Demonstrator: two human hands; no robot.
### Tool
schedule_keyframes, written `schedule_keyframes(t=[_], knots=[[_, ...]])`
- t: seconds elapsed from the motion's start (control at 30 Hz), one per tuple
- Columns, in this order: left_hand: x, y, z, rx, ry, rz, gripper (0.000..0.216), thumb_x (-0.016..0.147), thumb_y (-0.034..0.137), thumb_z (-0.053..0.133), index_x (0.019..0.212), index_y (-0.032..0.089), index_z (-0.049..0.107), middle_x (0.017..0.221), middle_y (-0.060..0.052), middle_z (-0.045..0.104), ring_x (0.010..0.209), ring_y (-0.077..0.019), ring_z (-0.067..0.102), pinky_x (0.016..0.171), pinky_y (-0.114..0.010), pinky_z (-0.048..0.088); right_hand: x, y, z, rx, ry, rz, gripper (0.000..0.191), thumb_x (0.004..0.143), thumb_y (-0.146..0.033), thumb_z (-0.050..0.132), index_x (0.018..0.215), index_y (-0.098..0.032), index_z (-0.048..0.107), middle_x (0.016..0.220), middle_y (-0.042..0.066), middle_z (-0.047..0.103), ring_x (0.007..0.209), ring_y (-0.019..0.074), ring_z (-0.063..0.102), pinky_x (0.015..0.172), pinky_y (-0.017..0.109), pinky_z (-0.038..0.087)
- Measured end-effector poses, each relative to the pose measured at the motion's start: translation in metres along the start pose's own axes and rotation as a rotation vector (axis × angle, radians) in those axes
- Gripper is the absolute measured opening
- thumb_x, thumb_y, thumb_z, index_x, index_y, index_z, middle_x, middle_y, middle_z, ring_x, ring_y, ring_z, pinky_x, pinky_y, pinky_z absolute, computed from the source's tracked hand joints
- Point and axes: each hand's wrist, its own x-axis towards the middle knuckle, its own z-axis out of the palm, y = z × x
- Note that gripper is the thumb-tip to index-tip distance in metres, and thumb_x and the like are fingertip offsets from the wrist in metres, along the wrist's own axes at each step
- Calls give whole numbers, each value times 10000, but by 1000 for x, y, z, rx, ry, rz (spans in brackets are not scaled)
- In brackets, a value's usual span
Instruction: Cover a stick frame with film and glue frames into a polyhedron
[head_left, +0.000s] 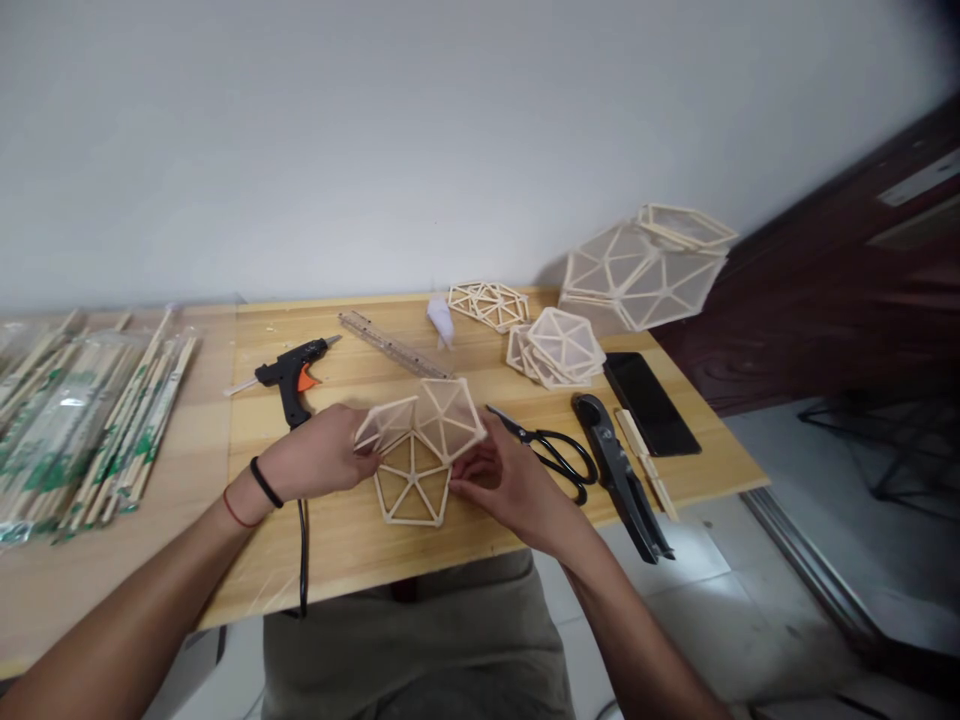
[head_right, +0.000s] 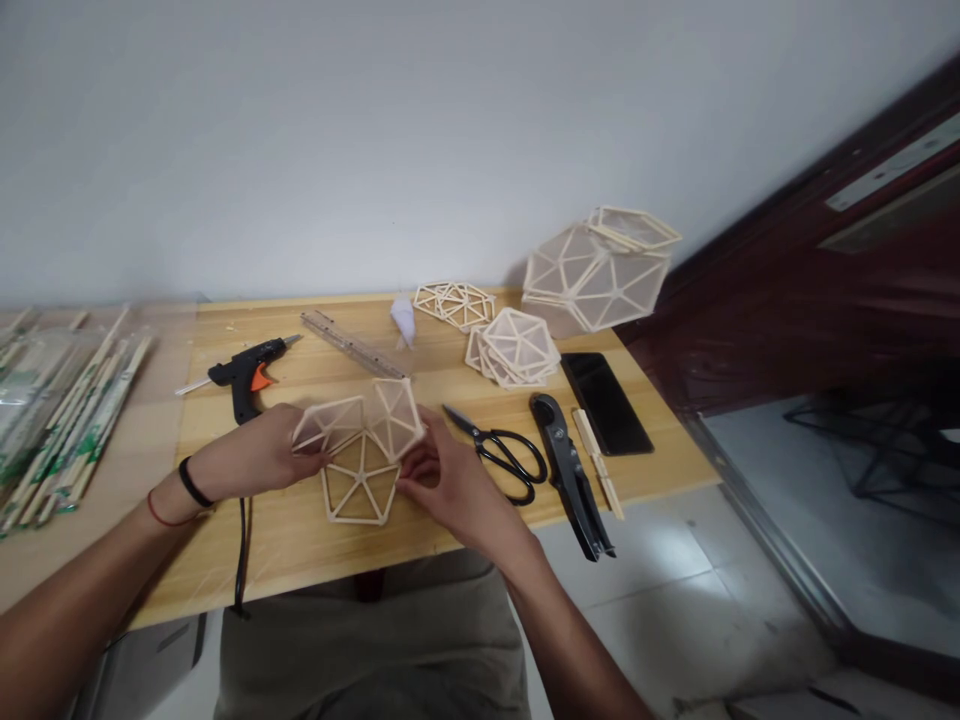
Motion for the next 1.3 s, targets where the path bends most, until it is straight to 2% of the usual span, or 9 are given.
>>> schedule_keyframes(t=[0.17,0.27,0.43,0.6,0.7,0.9,1.03,1.13,1.3], knots=[[0,-1,1,14,-7,1,92,777,106,575,809,179,622,749,-10,644,630,-145,573,594,-244,393,2,-10,-2,-54,-2,-34,550,833,-313,776,1335,-215,577,971,34,733,808,170,738,781,332,633],[0,-2,2,11,9,12,133,769,93,576,845,180,642,780,-18,667,659,-154,580,613,-249,398,8,-19,-3,-35,-9,33,388,907,-477,698,1161,-188,647,876,39,753,711,182,750,650,302,626],[-1,-4,3,6,-7,40,116,797,112,558,840,185,637,785,-21,675,668,-163,586,625,-260,400,22,-21,3,-130,37,113,594,1001,-642,480,664,-183,649,544,46,689,474,173,680,506,258,538],[-2,-6,4,24,19,27,58,794,145,565,772,196,583,750,-21,651,657,-173,581,611,-274,375,23,-10,-1,-144,227,27,399,956,-584,583,800,-219,626,481,-33,614,390,161,586,423,251,459],[-2,-7,4,14,15,25,63,776,135,561,774,197,577,779,-28,661,695,-180,597,634,-276,389,17,-9,-10,-148,243,112,416,948,-623,571,786,-240,577,470,-35,608,378,175,583,416,268,453],[-1,-6,3,-22,-18,-21,63,787,154,578,747,200,561,738,-17,655,659,-170,593,602,-271,373,-7,-18,-20,-649,398,8,469,925,-586,655,624,-258,506,492,-3,566,458,199,571,474,301,396],[-1,-6,3,-1,-18,20,75,822,133,564,779,192,582,762,-24,675,682,-168,609,619,-270,377,-28,-18,1,-593,88,-174,139,897,-326,780,950,-223,703,874,52,724,690,202,691,628,303,541],[-1,-7,4,3,0,40,77,847,149,567,787,188,593,759,-24,679,683,-167,605,622,-268,380,-37,-13,22,-552,-113,-283,496,760,-121,883,1204,-240,698,1227,106,683,1024,249,716,868,351,588],[-3,-9,6,-20,36,49,160,884,178,532,726,193,553,671,8,621,599,-142,535,578,-263,344,-36,-8,36,-542,-112,-323,271,876,-17,716,1068,-208,719,1129,98,682,1010,231,691,858,344,573]])
